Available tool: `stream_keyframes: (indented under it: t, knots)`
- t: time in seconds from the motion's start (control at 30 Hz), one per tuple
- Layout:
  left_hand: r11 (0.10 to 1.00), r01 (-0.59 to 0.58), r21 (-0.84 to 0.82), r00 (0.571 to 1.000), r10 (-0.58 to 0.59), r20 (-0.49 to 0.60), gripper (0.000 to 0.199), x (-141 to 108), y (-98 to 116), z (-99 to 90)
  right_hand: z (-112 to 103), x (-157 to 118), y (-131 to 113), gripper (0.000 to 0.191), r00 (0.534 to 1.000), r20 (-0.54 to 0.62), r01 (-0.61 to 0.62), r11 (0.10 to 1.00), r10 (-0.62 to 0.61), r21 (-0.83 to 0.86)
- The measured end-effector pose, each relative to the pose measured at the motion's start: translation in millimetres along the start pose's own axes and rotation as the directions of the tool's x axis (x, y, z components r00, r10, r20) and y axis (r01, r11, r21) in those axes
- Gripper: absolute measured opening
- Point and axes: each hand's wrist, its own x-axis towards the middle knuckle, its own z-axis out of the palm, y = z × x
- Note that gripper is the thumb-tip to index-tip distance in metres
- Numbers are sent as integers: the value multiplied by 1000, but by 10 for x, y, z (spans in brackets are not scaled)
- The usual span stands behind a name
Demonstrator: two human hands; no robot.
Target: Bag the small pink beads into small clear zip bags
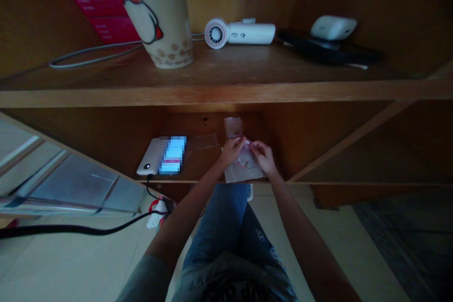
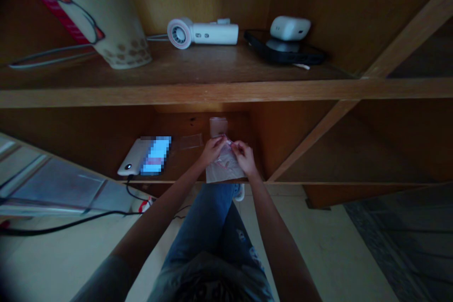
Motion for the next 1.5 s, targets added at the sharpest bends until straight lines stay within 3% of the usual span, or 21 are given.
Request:
stream_keyframes:
  t: [0.2, 0.43, 0.5, 0.57, 0.67, 0.77, 0.9, 1.03, 1.27, 1.5]
  knots:
    - [997, 35, -66, 999, -34, 18, 33, -20, -9, -22, -2, -9, -15, 28, 1000, 22, -2, 1000, 1, 26]
    - [998, -1, -70, 998, 5, 55, 21, -37, -91, -120, -14, 11, -52, 29, 990, -97, -82, 984, 98, 158]
    - [994, 10, -113, 1000, -10, 5, 23, -35, -100, -164, -12, 16, -56, 31, 987, -96, -108, 973, 130, 201]
    - [985, -3, -171, 993, -18, -121, 28, -5, -89, -204, -10, 20, -53, 38, 985, -96, -116, 963, 143, 242]
    - [969, -66, -236, 946, -15, -325, 26, 113, -62, -258, -9, 28, -36, 40, 978, -136, -116, 952, 160, 283]
    - [967, -103, -231, 913, -1, -408, 21, 294, -76, -303, -5, 43, -13, 34, 969, -157, -136, 944, 190, 302]
    - [971, -42, -237, 900, -66, -430, 23, 499, -150, -318, 8, 58, -4, 31, 971, -133, -150, 938, 200, 312]
    - [965, 15, -262, 925, -113, -362, 26, 577, -184, -280, 13, 57, -27, 29, 973, -121, -154, 941, 198, 301]
    - [995, 21, -100, 948, -51, -315, 38, 535, -142, -286, 15, 61, 20, 28, 979, -104, -145, 954, 177, 263]
    - [990, 22, 139, 931, 31, -364, 48, 467, -179, -522, 23, 59, 82, 31, 981, -96, -145, 969, 167, 200]
